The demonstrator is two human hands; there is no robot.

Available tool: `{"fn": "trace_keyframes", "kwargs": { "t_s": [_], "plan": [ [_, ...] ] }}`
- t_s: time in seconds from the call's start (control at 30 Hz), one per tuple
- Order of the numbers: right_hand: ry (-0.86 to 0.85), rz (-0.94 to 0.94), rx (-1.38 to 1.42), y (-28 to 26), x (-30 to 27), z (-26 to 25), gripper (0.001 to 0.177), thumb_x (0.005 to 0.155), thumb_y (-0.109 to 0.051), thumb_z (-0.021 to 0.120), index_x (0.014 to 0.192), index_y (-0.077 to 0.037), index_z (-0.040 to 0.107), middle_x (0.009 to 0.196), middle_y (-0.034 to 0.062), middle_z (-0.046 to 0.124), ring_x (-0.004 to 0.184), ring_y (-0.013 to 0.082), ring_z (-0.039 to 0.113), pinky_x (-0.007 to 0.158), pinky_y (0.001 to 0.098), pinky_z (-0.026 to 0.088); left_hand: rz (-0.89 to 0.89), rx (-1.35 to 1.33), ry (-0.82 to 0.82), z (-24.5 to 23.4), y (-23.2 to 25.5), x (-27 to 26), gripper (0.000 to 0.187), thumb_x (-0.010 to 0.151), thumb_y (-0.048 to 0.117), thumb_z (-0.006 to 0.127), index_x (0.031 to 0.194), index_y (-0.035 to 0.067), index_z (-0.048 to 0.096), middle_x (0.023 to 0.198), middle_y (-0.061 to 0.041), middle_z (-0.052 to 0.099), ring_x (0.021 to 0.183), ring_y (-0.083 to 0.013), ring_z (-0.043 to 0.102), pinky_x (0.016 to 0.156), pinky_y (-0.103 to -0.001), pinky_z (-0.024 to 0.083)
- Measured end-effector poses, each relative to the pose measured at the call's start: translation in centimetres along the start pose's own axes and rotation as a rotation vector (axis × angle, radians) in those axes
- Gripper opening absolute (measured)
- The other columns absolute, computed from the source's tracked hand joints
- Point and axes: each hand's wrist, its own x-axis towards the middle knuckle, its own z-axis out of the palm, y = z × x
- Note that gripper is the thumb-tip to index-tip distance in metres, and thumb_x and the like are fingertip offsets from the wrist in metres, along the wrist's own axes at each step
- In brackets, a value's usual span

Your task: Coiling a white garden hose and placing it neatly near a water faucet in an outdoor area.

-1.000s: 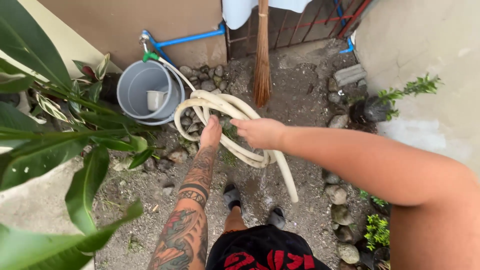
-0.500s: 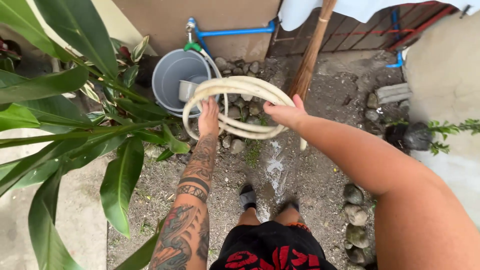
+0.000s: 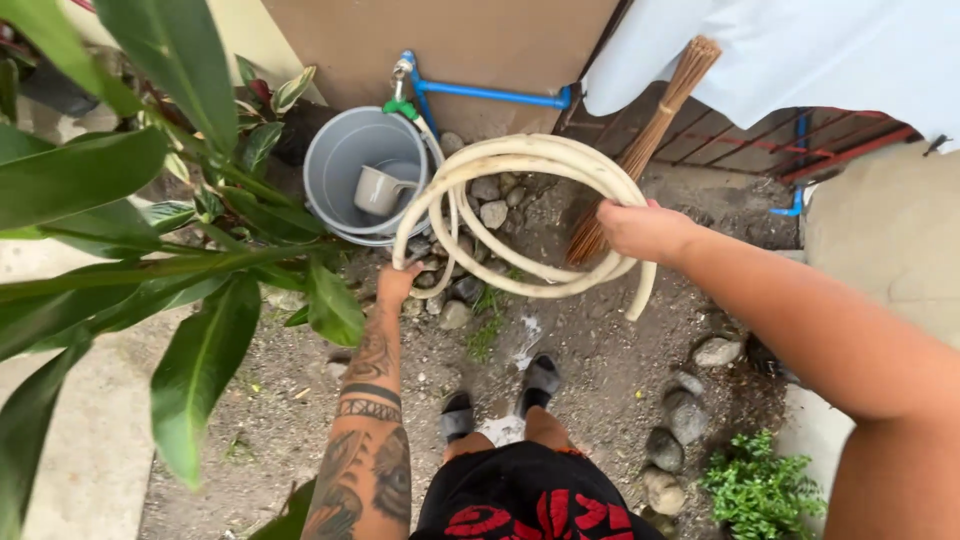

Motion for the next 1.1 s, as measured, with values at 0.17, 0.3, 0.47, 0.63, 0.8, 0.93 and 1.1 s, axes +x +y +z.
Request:
{"fn": "trace_keyframes", "kwargs": {
  "t_s": [0.17, 0.3, 0.47, 0.63, 0.8, 0.93, 1.1],
  "plan": [
    [0.126, 0.379, 0.35, -4.7, -2.9, 5.2, 0.011, 0.079, -0.025, 0.078, 0.088, -0.019, 0.075, 0.091, -0.0044, 0.071, 0.099, 0.0189, 0.064, 0.096, 0.032, 0.042, -0.431, -0.2, -0.787, 5.3, 5.4, 2.8, 0.039, 0.095, 0.04, 0.069, 0.081, 0.004, 0.073, 0.061, -0.007, 0.069, 0.055, -0.0181, 0.066, 0.056, -0.036, 0.051],
    [0.154, 0.623, 0.714, -10.2, -1.9, 7.5, 0.018, 0.079, -0.034, 0.078, 0.091, -0.022, 0.072, 0.09, -0.0049, 0.071, 0.097, 0.017, 0.063, 0.098, 0.0313, 0.045, -0.392, -0.302, -0.761, 6.7, 15.2, 9.2, 0.038, 0.088, 0.043, 0.076, 0.079, 0.005, 0.073, 0.06, -0.004, 0.065, 0.053, -0.0153, 0.06, 0.053, -0.036, 0.047],
    [0.066, 0.968, 1.422, -14.9, 3.8, 6.0, 0.02, 0.09, -0.037, 0.075, 0.081, -0.019, 0.071, 0.073, -0.0011, 0.065, 0.077, 0.0195, 0.062, 0.084, 0.0378, 0.055, -0.204, -0.131, -1.081, 11.7, 23.7, 13.7, 0.051, 0.087, 0.054, 0.075, 0.08, 0.003, 0.075, 0.066, -0.006, 0.068, 0.06, -0.0193, 0.064, 0.06, -0.036, 0.049],
    [0.321, 1.307, 1.967, -17.3, 13.3, 4.4, 0.031, 0.077, -0.043, 0.084, 0.075, -0.015, 0.073, 0.071, 0.0036, 0.068, 0.069, 0.0211, 0.066, 0.078, 0.0408, 0.057, -0.087, 0.064, -1.16, 19.0, 27.1, 13.9, 0.059, 0.089, 0.057, 0.071, 0.091, -0.002, 0.075, 0.079, -0.017, 0.073, 0.073, -0.0299, 0.072, 0.073, -0.043, 0.056],
    [0.456, 1.582, 2.421, -14.1, 20.9, 2.5, 0.045, 0.066, -0.043, 0.089, 0.099, -0.014, 0.078, 0.088, 0.0085, 0.077, 0.077, 0.0218, 0.074, 0.079, 0.0371, 0.062, 0.025, 0.234, -1.281, 24.9, 29.1, 13.8, 0.064, 0.092, 0.058, 0.068, 0.098, -0.006, 0.077, 0.092, -0.026, 0.074, 0.089, -0.0391, 0.072, 0.086, -0.047, 0.055],
    [0.529, 1.518, 3.068, -8.9, 27.8, 1.1, 0.053, 0.073, -0.032, 0.092, 0.118, -0.01, 0.072, 0.105, 0.0044, 0.077, 0.094, 0.0182, 0.074, 0.089, 0.0348, 0.06, 0.01, 0.408, -1.244, 26.3, 30.1, 15.5, 0.063, 0.09, 0.058, 0.07, 0.108, -0.003, 0.075, 0.124, -0.029, 0.056, 0.112, -0.0443, 0.058, 0.094, -0.047, 0.051],
    [0.947, 1.329, 3.466, -1.7, 34.7, -1.0, 0.063, 0.074, -0.02, 0.089, 0.132, -0.012, 0.066, 0.108, 0.0071, 0.075, 0.096, 0.0176, 0.07, 0.091, 0.0327, 0.058, 0.044, 0.61, -1.25, 28.1, 28.1, 17.9, 0.058, 0.093, 0.053, 0.066, 0.117, 0.0, 0.073, 0.127, -0.019, 0.067, 0.134, -0.0416, 0.039, 0.1, -0.052, 0.045]
  ]
}}
